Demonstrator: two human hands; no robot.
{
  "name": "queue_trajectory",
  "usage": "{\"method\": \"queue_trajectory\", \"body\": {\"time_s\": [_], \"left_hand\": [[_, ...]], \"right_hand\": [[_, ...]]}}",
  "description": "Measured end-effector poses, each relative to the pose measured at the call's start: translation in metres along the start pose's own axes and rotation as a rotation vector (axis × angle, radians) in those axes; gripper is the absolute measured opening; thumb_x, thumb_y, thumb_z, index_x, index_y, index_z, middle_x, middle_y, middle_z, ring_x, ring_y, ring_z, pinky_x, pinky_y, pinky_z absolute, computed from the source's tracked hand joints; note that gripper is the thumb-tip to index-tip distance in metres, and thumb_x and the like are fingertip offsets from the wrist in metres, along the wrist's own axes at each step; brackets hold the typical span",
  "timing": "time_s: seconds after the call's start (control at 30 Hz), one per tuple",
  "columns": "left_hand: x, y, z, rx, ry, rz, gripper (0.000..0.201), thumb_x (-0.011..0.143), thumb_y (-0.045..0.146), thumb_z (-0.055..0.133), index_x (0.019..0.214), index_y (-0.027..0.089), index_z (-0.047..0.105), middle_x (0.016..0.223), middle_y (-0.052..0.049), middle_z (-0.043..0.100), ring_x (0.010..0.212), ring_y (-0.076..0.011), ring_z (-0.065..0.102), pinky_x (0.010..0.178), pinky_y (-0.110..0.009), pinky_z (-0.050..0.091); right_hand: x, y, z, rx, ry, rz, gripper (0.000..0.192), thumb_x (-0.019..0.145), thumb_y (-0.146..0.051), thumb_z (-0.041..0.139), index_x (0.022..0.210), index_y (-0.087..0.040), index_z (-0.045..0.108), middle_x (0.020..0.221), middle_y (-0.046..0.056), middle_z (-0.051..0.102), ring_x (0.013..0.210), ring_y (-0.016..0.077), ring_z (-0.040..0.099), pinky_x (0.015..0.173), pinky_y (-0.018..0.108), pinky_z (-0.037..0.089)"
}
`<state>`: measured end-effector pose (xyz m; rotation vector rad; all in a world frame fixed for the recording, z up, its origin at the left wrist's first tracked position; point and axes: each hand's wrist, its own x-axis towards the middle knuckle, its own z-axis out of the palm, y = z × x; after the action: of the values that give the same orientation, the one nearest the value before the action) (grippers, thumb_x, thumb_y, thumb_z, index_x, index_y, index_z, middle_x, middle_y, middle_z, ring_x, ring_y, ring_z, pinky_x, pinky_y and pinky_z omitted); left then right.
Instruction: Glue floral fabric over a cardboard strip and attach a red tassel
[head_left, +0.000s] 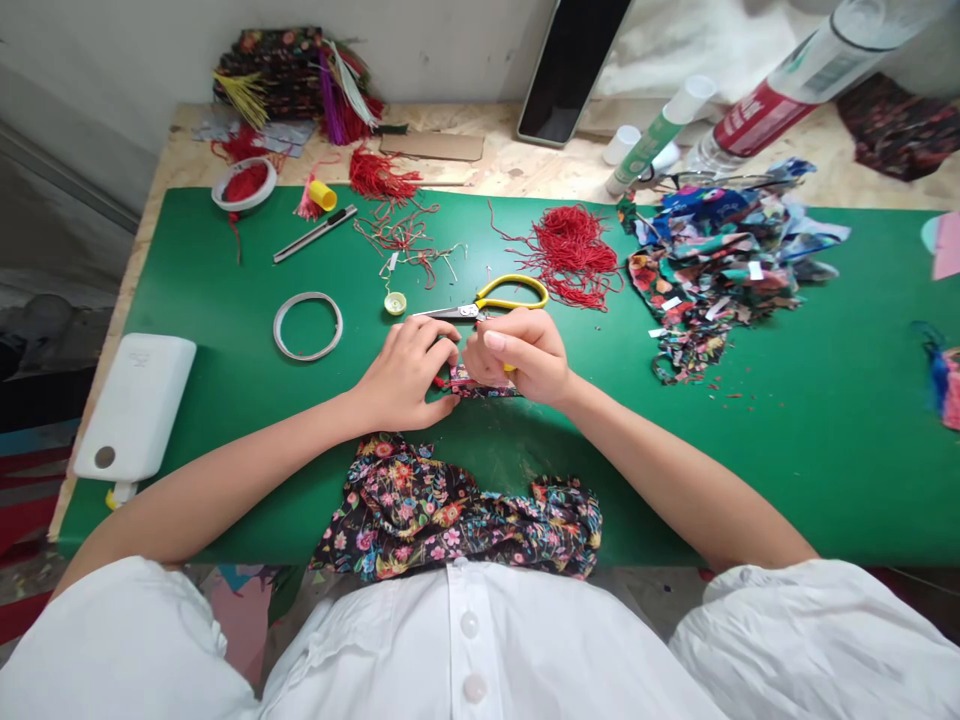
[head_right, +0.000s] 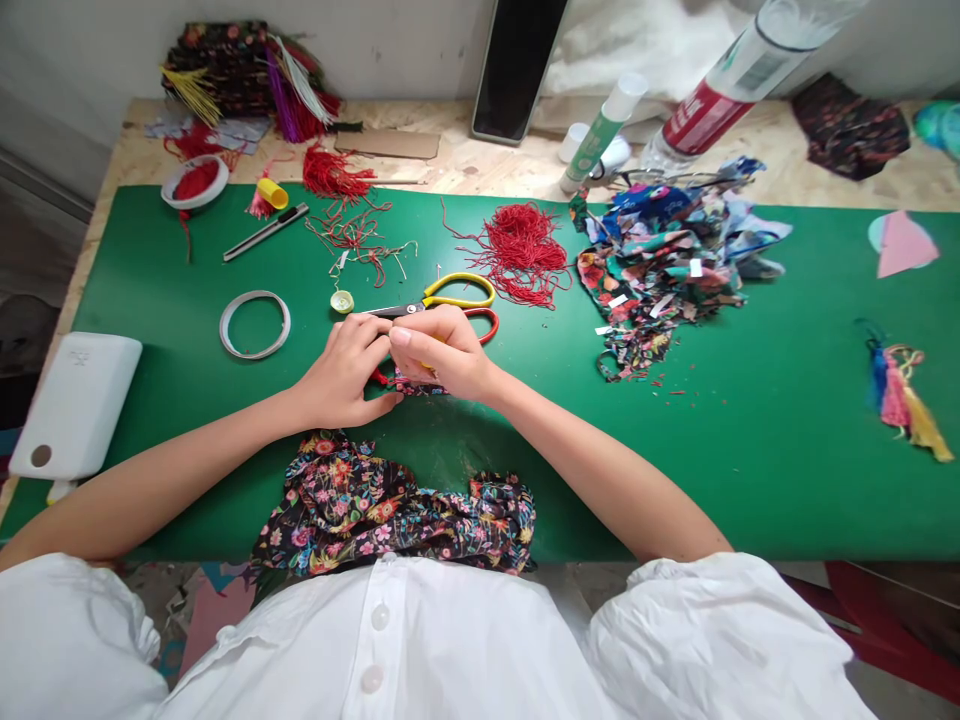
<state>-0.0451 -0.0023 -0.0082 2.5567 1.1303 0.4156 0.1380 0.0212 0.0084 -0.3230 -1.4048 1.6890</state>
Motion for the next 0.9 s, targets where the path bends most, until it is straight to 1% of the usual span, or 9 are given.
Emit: {"method": "queue_trajectory", "body": {"time_s": [0.1, 0.2, 0.33, 0.57, 0.9], "left_hand": [[0.0, 0.0, 0.0, -0.005, 0.004, -0.002, 0.035, 0.082, 0.038, 0.058, 0.108, 0.015, 0.057, 0.129, -0.017, 0.054, 0.12, -0.0339, 0.042, 0.097, -0.049, 0.038], [0.0, 0.0, 0.0, -0.007, -0.006, -0.005, 0.034, 0.082, 0.038, 0.058, 0.107, 0.015, 0.057, 0.13, -0.017, 0.053, 0.12, -0.0337, 0.042, 0.096, -0.049, 0.038], [0.0, 0.001, -0.001, -0.021, -0.021, -0.023, 0.029, 0.082, 0.038, 0.059, 0.103, 0.017, 0.056, 0.131, -0.015, 0.054, 0.12, -0.0328, 0.042, 0.097, -0.048, 0.037], [0.0, 0.002, -0.003, -0.045, -0.02, -0.036, 0.026, 0.081, 0.035, 0.061, 0.098, 0.018, 0.053, 0.129, -0.013, 0.056, 0.121, -0.0309, 0.043, 0.099, -0.045, 0.035], [0.001, 0.004, -0.004, -0.043, -0.027, -0.047, 0.025, 0.08, 0.035, 0.062, 0.097, 0.019, 0.053, 0.129, -0.013, 0.057, 0.122, -0.0316, 0.044, 0.099, -0.046, 0.035]], "right_hand": [[-0.001, 0.003, 0.001, -0.044, -0.006, -0.007, 0.047, 0.093, -0.036, 0.061, 0.052, -0.016, 0.048, 0.043, -0.005, 0.041, 0.04, 0.0065, 0.037, 0.044, 0.022, 0.03], [-0.002, 0.006, 0.001, -0.058, 0.007, 0.018, 0.047, 0.093, -0.035, 0.06, 0.052, -0.016, 0.047, 0.043, -0.005, 0.04, 0.038, 0.006, 0.035, 0.042, 0.021, 0.028], [-0.003, 0.003, 0.001, -0.045, 0.069, 0.032, 0.049, 0.092, -0.036, 0.06, 0.05, -0.017, 0.044, 0.042, -0.005, 0.039, 0.037, 0.0063, 0.033, 0.04, 0.022, 0.025], [-0.013, -0.004, -0.001, -0.089, 0.197, -0.006, 0.05, 0.09, -0.039, 0.062, 0.048, -0.017, 0.045, 0.041, -0.004, 0.039, 0.038, 0.0072, 0.034, 0.04, 0.022, 0.028], [-0.02, -0.007, -0.006, -0.101, 0.277, -0.027, 0.051, 0.086, -0.041, 0.065, 0.046, -0.019, 0.043, 0.04, -0.004, 0.036, 0.035, 0.0079, 0.032, 0.038, 0.024, 0.027]]}}
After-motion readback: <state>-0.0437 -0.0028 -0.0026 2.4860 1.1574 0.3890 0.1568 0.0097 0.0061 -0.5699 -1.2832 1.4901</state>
